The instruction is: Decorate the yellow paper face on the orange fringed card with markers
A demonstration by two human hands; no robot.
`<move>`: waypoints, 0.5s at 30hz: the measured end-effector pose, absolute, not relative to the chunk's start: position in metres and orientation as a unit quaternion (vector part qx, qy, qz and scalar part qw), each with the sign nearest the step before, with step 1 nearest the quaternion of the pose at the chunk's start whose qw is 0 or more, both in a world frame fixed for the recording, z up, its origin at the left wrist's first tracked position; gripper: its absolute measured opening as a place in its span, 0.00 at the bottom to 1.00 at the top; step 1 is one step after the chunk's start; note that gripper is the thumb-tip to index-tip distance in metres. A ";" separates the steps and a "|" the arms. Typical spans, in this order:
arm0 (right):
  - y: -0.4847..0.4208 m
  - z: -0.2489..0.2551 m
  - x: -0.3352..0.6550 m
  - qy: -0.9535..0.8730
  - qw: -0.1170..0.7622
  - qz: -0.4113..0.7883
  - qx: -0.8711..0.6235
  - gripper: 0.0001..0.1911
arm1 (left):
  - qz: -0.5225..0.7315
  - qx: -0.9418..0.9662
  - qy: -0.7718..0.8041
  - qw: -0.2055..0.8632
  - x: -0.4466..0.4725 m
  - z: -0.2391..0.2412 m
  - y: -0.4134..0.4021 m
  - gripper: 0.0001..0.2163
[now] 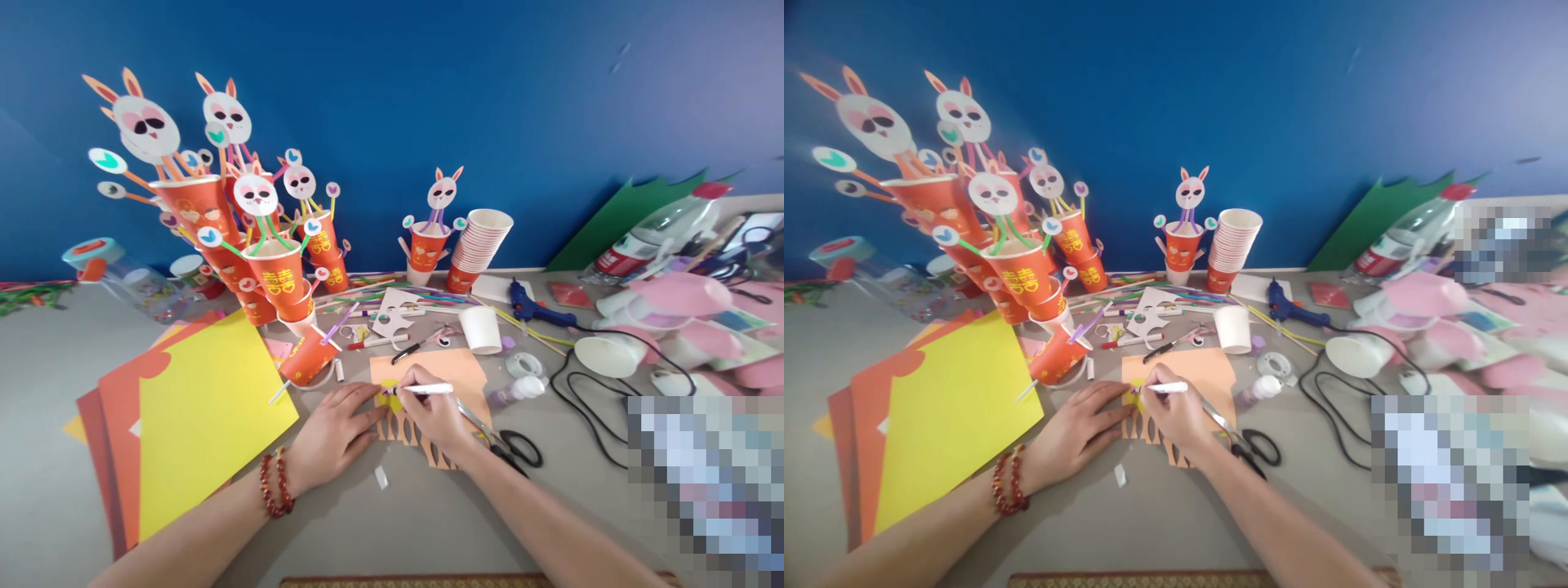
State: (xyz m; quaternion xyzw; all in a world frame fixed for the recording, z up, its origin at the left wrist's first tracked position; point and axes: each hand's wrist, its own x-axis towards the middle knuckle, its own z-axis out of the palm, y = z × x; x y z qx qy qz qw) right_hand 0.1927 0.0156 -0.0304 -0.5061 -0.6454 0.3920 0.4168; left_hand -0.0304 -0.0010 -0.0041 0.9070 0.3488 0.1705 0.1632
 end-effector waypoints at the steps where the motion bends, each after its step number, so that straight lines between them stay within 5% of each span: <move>1: 0.016 -0.030 0.193 -0.649 0.415 0.388 -0.506 0.08 | 0.171 0.907 0.349 0.164 -0.030 -0.004 -0.001 0.17; 15: 0.016 -0.029 0.193 -0.644 0.413 0.389 -0.513 0.08 | 0.155 0.909 0.349 0.167 -0.031 -0.005 0.000 0.18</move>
